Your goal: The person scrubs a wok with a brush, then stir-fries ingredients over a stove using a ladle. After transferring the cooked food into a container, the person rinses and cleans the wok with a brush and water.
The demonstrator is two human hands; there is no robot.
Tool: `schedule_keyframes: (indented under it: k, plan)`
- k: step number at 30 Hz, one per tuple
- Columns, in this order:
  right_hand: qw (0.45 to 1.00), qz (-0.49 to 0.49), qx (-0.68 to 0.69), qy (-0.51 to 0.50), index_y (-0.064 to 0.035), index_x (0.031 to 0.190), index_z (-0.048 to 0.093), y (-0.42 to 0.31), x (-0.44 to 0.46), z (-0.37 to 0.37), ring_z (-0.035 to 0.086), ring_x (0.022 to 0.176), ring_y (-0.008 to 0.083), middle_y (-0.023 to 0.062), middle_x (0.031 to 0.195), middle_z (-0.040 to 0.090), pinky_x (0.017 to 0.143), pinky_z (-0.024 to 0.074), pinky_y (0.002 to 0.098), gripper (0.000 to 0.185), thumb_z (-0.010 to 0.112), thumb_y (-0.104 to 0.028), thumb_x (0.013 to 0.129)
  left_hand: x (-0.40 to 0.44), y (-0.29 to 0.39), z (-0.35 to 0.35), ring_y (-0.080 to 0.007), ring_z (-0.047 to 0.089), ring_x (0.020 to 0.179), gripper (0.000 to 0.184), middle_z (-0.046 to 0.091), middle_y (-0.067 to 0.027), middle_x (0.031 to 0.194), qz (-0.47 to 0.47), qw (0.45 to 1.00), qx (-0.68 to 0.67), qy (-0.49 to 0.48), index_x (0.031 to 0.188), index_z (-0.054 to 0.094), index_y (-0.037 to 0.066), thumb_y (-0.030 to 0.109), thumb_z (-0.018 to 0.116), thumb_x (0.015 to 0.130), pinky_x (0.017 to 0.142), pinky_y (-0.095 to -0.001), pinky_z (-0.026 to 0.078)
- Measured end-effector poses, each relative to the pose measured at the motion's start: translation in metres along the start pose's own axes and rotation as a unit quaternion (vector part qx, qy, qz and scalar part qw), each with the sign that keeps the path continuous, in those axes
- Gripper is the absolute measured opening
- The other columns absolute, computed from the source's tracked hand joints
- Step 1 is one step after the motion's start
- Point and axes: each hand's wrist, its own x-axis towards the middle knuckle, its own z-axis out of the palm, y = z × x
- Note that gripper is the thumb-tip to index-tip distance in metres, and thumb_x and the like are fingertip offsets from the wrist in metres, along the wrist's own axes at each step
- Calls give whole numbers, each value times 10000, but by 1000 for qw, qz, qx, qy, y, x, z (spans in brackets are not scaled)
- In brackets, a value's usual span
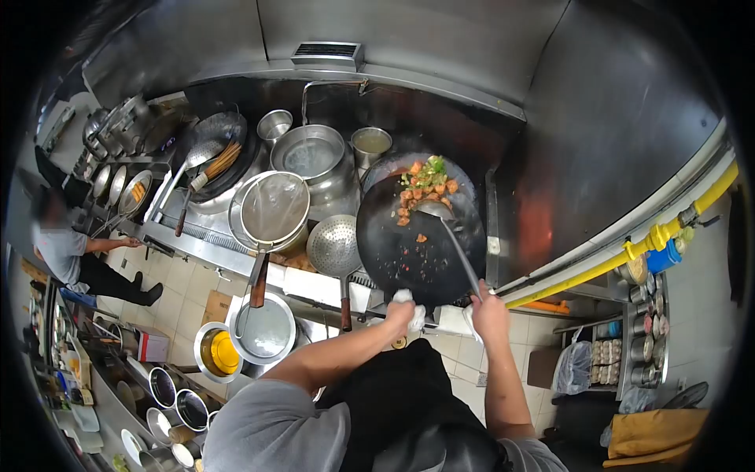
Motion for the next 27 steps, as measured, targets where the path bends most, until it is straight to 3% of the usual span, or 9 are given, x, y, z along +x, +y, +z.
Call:
schedule_keyframes:
  k: [3, 8, 11, 13, 15, 18, 21, 23, 27]
  plan:
    - [1000, -10, 18, -10, -114, 1280, 637, 6, -31, -38, 660, 846, 458, 275, 865, 670, 764, 535, 531, 400, 653, -205, 891, 66, 13, 22, -283, 650, 614, 154, 646, -136, 846, -135, 988, -68, -29, 1013, 577, -8, 39, 469, 913, 441, -466, 519]
    - [988, -28, -88, -121, -104, 1298, 601, 4, -47, -88, 652, 1014, 392, 225, 1068, 681, 853, 523, 519, 415, 635, -231, 905, 45, 44, 40, -266, 704, 718, 293, 672, -126, 915, -180, 978, -102, -13, 1185, 594, -7, 20, 443, 935, 515, -458, 566]
    - [978, -42, -106, -172, -85, 1281, 598, 2, -19, -66, 632, 1064, 385, 222, 1074, 677, 862, 517, 520, 395, 608, -253, 924, 66, 44, 42, -262, 666, 634, 190, 656, -110, 842, -193, 972, -123, -47, 1020, 601, 15, 43, 430, 943, 477, -441, 545]
    - [989, -94, -75, -82, -74, 1261, 603, 16, 12, -11, 669, 949, 405, 214, 990, 698, 808, 535, 514, 371, 578, -264, 944, 79, 49, 42, -252, 642, 609, 128, 634, -104, 788, -172, 980, -92, -28, 964, 593, 32, 60, 473, 929, 462, -456, 523]
    - [996, -5, -53, -67, -78, 1273, 599, 6, 27, 20, 676, 890, 421, 232, 959, 698, 787, 541, 520, 374, 579, -257, 945, 92, -14, 20, -233, 641, 621, 120, 634, -95, 801, -89, 993, -63, -55, 989, 598, 40, 94, 510, 929, 482, -455, 533]
    - [1000, -12, 9, 3, -91, 1334, 577, 3, 10, 23, 674, 880, 435, 257, 916, 691, 772, 539, 537, 434, 611, -245, 929, 54, -74, -13, -219, 673, 912, 338, 659, -82, 1087, -51, 992, 112, 6, 1268, 561, 23, 75, 512, 939, 695, -414, 579]
    - [1000, 1, 12, 0, -144, 1319, 613, 11, -16, -3, 676, 862, 432, 250, 912, 693, 765, 540, 535, 412, 627, -242, 919, 45, -27, -1, -237, 614, 1125, 415, 629, -132, 1241, -93, 995, 13, -45, 1291, 564, -44, 48, 528, 888, 945, -398, 497]
    - [999, -25, -8, -41, -122, 1318, 592, 19, -25, -22, 679, 862, 430, 220, 938, 701, 764, 548, 523, 414, 612, -242, 922, 83, 3, 18, -259, 663, 787, 239, 644, -132, 979, -147, 985, -77, -53, 1069, 608, -67, 60, 534, 880, 642, -444, 553]
    - [995, -40, -50, -80, -111, 1227, 642, 12, -42, -70, 671, 914, 415, 231, 975, 692, 811, 535, 522, 329, 615, -212, 916, 36, 52, 36, -302, 681, 750, 244, 651, -142, 928, -154, 983, -94, -33, 1050, 607, -48, -8, 447, 870, 608, -479, 566]
